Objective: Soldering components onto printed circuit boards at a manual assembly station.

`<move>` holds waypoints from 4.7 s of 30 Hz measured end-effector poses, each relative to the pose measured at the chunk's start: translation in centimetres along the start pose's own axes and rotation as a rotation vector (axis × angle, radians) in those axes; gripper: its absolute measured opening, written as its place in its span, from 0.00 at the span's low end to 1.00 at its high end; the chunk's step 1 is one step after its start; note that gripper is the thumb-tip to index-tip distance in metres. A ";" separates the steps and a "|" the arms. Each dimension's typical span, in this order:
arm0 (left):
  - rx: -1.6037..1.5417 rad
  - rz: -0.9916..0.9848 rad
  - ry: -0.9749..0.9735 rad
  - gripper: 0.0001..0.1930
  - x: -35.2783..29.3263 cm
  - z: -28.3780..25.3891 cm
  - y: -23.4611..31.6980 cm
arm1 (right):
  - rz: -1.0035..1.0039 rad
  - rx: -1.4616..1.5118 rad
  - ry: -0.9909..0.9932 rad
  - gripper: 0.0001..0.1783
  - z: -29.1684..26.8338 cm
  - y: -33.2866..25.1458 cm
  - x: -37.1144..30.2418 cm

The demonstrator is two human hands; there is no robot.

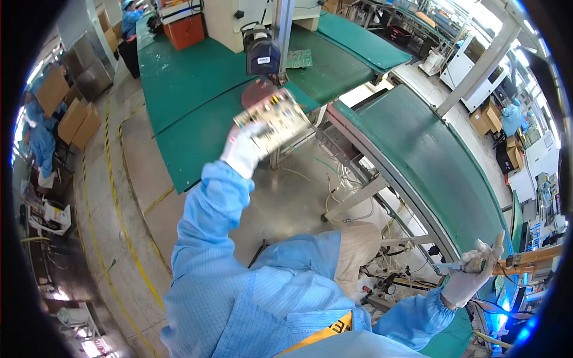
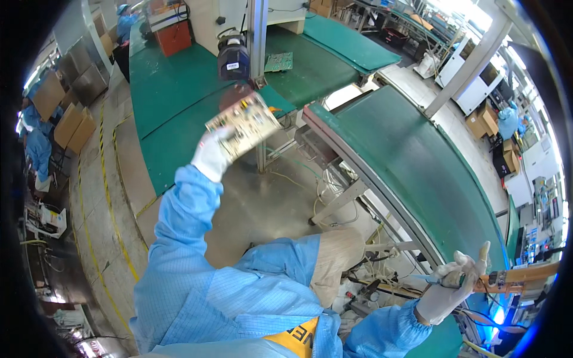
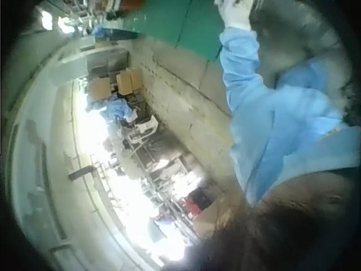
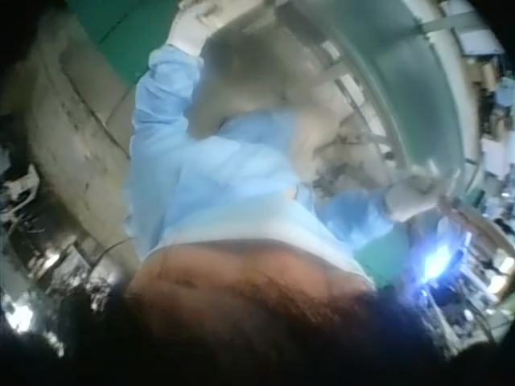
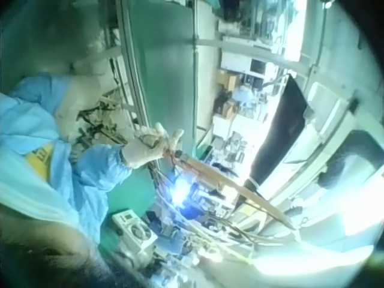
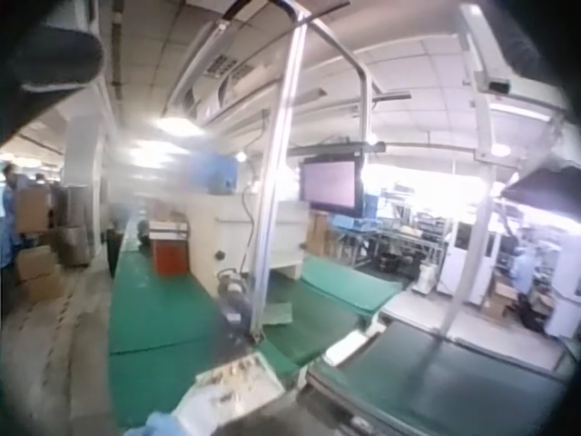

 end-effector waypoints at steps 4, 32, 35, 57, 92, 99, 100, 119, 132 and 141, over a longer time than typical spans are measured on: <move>0.025 -0.219 -0.134 0.24 -3.7 3.9 -6.6 | 0.025 0.083 -0.051 0.28 0.8 -0.2 -0.4; -0.076 -0.850 -0.641 0.32 -15.9 19.4 -23.2 | -0.004 0.098 -0.113 0.31 5.5 -0.2 0.1; -0.103 -0.888 -0.588 0.32 -16.1 19.5 -23.1 | -0.010 0.171 -0.168 0.29 6.3 0.3 0.6; 0.187 -0.699 -0.704 0.34 -16.7 19.1 -22.8 | -0.143 0.214 -0.187 0.24 5.8 1.8 1.2; 0.322 -0.724 -0.646 0.18 -16.8 17.1 -20.7 | -0.160 0.059 -0.100 0.28 4.7 2.0 1.8; 0.152 -0.819 -0.556 0.17 -16.7 17.4 -20.9 | -0.204 -0.013 -0.065 0.33 4.4 1.3 1.5; 0.174 -0.758 -0.547 0.19 -16.4 17.1 -20.9 | -0.203 -0.012 -0.066 0.33 4.2 1.5 1.5; -0.032 -0.915 -0.393 0.19 -17.0 17.9 -20.2 | -0.250 0.062 0.031 0.27 3.5 2.7 1.7; -0.027 -0.879 -0.346 0.17 -15.5 16.3 -21.0 | -0.422 0.035 -0.192 0.20 1.6 3.2 1.7; -0.048 -0.881 -0.334 0.18 -15.8 17.4 -20.1 | -0.208 0.138 -0.122 0.21 1.6 3.9 1.6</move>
Point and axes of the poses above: each hand's wrist, its own x-axis towards the middle knuckle, its own z-axis out of the palm, y = z × x, the point moved 6 cm from there along x, towards the middle knuckle, and after that the axes turned 1 degree about -x, right-handed, at the moved point
